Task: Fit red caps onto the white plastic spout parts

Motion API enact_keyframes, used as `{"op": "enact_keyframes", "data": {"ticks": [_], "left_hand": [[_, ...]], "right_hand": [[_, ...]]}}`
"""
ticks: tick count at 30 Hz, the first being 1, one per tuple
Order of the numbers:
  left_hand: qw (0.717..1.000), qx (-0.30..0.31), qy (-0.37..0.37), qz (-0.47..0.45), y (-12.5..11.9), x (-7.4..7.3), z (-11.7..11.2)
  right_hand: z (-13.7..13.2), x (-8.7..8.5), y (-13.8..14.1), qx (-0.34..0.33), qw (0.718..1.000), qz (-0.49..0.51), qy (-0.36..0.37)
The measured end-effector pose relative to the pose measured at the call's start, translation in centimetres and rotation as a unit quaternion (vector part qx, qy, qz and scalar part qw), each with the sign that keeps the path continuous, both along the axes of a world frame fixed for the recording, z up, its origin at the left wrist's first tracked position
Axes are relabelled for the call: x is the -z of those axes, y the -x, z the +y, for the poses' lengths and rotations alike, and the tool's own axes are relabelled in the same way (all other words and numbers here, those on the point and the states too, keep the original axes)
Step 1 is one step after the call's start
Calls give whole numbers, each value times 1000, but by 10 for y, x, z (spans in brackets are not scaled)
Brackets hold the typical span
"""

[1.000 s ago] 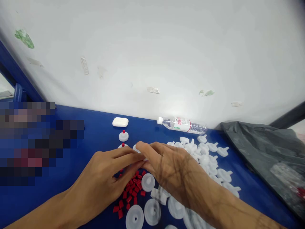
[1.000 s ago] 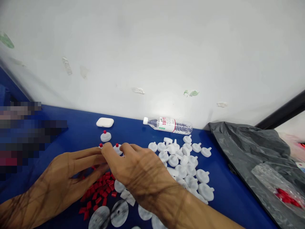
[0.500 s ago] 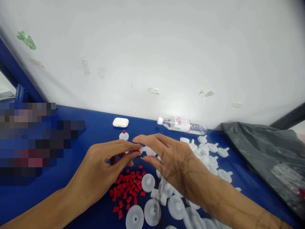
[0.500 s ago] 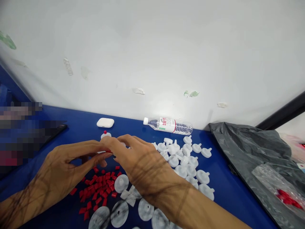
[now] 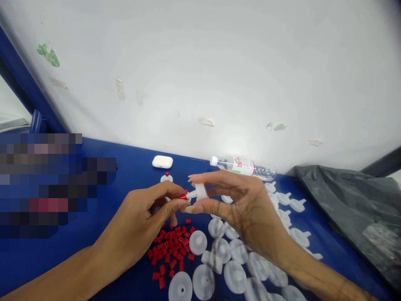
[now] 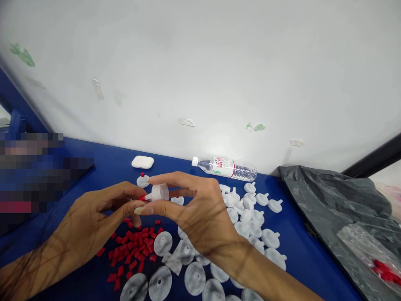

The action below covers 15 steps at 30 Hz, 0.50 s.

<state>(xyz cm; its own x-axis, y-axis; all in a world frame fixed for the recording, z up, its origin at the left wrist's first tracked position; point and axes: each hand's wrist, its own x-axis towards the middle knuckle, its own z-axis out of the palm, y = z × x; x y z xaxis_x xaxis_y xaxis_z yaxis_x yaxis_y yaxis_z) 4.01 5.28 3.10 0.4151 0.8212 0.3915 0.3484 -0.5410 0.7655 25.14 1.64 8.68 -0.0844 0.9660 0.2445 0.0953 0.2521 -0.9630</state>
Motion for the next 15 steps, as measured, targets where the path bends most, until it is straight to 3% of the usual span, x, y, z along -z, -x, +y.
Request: {"op": "enact_keyframes", "data": {"ticks": [11,15], "left_hand": [[995,75,-60,20,7,-4,-7],[996,71,-42,23,5,-8,-8]], "right_hand": [[-9,5,6,-14,999,29,39],[-10,8,8,-3,999,44,12]]}}
